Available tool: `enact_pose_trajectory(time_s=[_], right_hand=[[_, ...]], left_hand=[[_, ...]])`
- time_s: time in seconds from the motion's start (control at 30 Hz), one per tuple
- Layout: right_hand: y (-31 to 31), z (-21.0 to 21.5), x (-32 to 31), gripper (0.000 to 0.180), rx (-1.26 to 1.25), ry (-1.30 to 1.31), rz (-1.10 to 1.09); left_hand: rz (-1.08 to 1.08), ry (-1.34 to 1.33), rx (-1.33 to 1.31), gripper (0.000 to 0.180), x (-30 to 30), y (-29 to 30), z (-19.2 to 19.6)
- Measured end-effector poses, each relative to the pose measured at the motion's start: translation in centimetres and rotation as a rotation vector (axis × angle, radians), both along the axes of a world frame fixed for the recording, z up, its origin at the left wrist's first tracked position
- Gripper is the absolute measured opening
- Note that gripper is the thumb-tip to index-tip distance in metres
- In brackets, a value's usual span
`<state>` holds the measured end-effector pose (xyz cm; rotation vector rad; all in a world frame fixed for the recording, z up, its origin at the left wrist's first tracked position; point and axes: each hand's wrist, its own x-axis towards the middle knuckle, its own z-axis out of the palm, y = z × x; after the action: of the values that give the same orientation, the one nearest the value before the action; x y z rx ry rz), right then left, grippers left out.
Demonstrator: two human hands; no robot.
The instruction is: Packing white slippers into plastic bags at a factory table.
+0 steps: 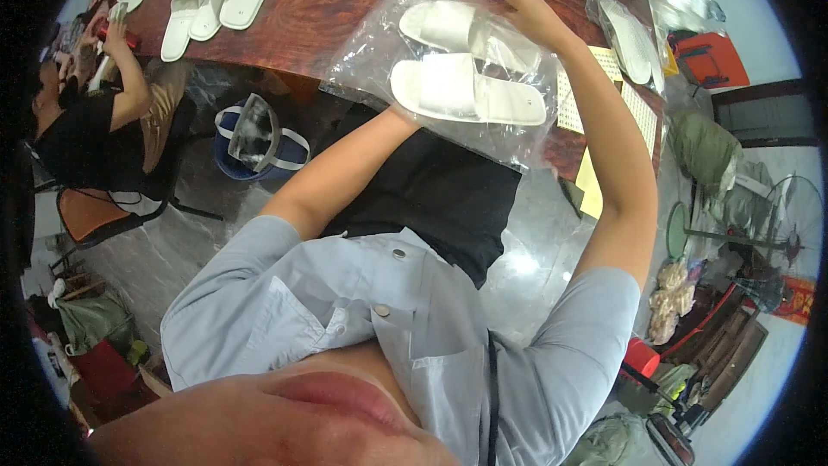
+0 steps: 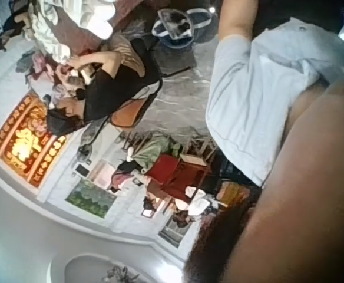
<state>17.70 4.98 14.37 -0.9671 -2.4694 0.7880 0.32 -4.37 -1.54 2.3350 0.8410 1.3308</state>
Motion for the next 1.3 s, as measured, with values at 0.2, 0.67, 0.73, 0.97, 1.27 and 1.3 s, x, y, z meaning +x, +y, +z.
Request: enact_pose_trajectory(time_s=[0.2, 0.67, 0.73, 0.97, 1.27, 1.3], right_hand=[[-2.9, -0.7, 4.1, 0.031, 0.067, 0.154, -0.447], [-12.3, -5.1, 4.4, 0.028, -0.391, 0.501, -0.253], [-9.8, -6.3, 3.0, 0.025, 0.107, 0.111, -0.08], [-3.9, -9.1, -0.1, 0.025, 0.333, 0.065, 0.158], [-4.3, -11.4, 1.7, 0.04, 0.366, -0.005, -0.084], [-4.2, -11.5, 1.6, 0.037, 0.499, -0.054, -0.059]], left_hand=[[0.132, -0.081, 0.224, 0.03, 0.7, 0.7, 2.1], [0.065, 0.138, -0.136, 0.043, 0.3, -0.8, 3.6], [0.104, 0.219, -0.081, 0.046, 0.3, -0.5, 3.4], [0.168, 0.408, -0.151, 0.047, 0.0, -1.5, 7.0], [0.011, 0.713, -0.163, 0.07, -2.2, -5.4, 7.1], [-0.141, 0.702, -0.099, 0.068, -3.3, -7.2, 8.5]])
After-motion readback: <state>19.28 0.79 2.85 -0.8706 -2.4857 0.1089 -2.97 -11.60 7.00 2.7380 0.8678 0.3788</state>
